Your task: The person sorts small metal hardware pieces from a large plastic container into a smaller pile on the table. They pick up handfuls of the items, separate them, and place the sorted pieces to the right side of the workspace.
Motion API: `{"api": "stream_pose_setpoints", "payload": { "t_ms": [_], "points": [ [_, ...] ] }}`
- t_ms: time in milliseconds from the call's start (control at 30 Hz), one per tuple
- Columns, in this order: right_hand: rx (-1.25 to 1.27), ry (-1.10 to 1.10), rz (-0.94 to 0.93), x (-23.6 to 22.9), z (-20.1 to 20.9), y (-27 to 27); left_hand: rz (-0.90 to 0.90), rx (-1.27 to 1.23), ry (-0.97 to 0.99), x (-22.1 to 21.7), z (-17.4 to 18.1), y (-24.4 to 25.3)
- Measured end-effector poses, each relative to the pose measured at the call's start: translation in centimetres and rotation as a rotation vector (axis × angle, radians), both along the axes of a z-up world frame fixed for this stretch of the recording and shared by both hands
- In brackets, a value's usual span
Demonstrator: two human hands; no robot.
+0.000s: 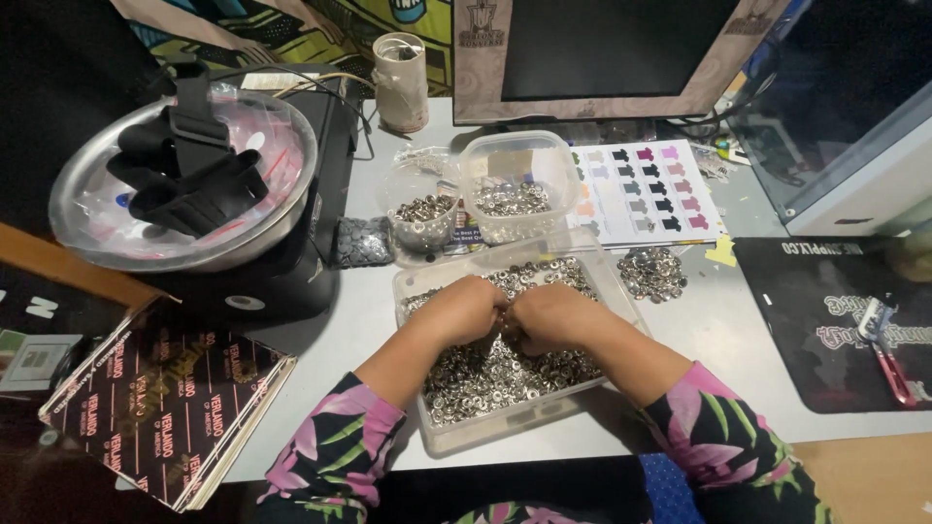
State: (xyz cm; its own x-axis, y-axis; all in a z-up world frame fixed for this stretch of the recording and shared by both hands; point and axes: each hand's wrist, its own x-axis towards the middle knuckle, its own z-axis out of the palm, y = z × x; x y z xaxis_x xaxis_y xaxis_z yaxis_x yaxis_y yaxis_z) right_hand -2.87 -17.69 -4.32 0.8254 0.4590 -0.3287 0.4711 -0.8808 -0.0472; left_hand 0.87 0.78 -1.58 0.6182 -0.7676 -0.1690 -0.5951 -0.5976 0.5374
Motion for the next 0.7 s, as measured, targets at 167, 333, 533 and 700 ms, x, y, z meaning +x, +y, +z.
{"api": "stream_pose_setpoints", "payload": {
  "t_ms": [167, 333, 533, 700],
  "points": [
    [0.254, 0.039, -0.204, -0.8, 6.3, -1.1, 0.087, -0.199, 0.11, -0.7, 2.8, 0.6],
    [0.647, -0.12, -0.404, -2.4, 9.2, -3.7, 0.274, -0.524, 0.497, -0.2, 2.1, 0.5],
    [0.76, -0.136, -0.421, -3.0, 8.2, -4.8, 0.106, -0.438, 0.205, -0.1, 1.2, 0.6],
    [0.376, -0.236, -0.332, -0.6, 3.0, -5.3, 0.021, -0.144, -0.258, 1.4, -1.2, -0.1]
  ]
}}
